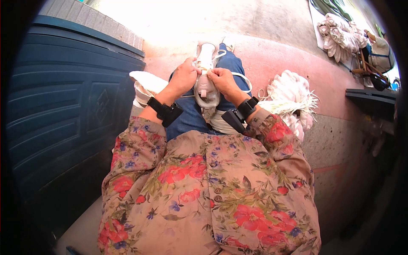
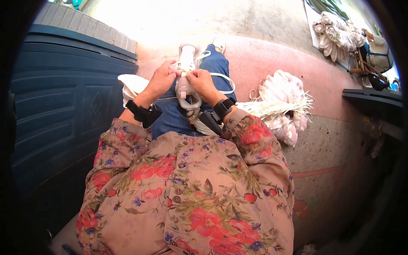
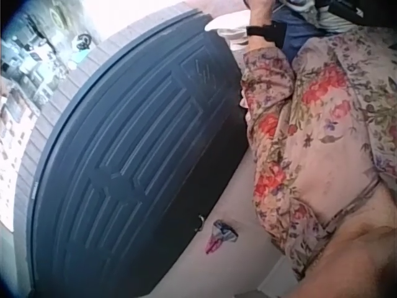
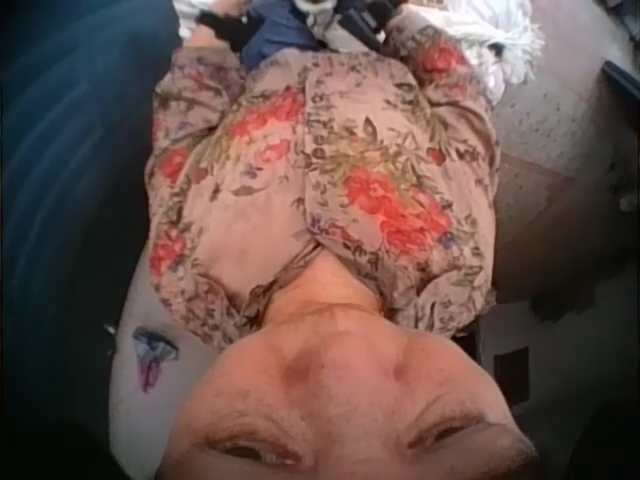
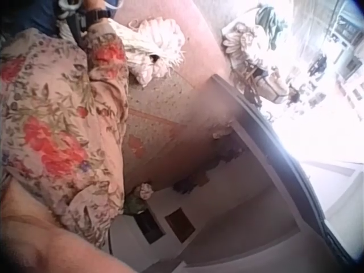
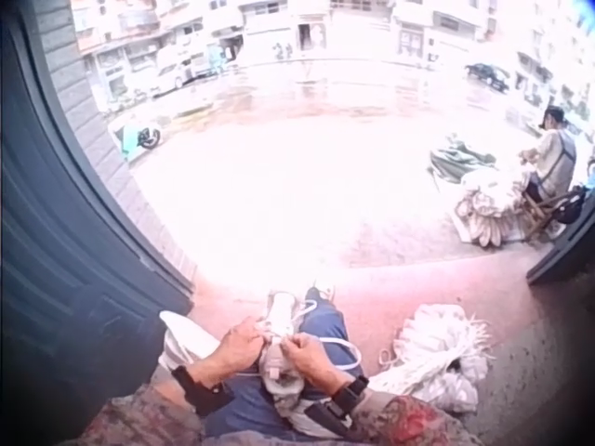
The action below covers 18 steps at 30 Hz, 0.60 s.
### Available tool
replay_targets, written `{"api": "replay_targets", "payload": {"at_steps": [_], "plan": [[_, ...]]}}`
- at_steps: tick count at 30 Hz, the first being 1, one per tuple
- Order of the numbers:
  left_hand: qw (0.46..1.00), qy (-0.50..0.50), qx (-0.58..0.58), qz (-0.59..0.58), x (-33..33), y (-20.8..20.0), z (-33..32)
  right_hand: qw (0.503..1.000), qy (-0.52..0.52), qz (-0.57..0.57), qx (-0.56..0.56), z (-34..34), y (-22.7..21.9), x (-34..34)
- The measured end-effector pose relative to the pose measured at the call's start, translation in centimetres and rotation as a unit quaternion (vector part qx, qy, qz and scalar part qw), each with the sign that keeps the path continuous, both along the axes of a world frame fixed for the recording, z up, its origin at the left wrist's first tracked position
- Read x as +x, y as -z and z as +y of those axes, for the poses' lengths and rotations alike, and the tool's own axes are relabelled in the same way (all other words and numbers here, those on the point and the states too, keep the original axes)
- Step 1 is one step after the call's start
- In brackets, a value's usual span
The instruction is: Lacing multiple pairs of white shoes in a workshop.
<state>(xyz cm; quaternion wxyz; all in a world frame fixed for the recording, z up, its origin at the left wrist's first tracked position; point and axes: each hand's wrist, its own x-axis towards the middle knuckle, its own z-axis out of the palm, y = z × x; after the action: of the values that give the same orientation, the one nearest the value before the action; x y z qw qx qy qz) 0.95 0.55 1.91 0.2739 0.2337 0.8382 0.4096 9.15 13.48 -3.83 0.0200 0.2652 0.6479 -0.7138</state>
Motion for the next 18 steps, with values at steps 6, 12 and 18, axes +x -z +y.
{"api": "replay_targets", "payload": {"at_steps": [6,12,18], "plan": [[0.999,-0.002,0.011,-0.041,-0.4,0.0,-0.5,0.983,-0.021,0.081,0.163,-0.1,-1.1,0.8],[0.997,-0.007,0.027,-0.074,-0.2,0.6,-0.6,0.978,-0.045,0.109,0.173,0.3,-0.9,-0.1],[0.989,0.038,-0.001,0.143,-0.3,1.1,-1.4,0.993,-0.048,0.063,0.084,0.8,-1.0,0.2]]}}
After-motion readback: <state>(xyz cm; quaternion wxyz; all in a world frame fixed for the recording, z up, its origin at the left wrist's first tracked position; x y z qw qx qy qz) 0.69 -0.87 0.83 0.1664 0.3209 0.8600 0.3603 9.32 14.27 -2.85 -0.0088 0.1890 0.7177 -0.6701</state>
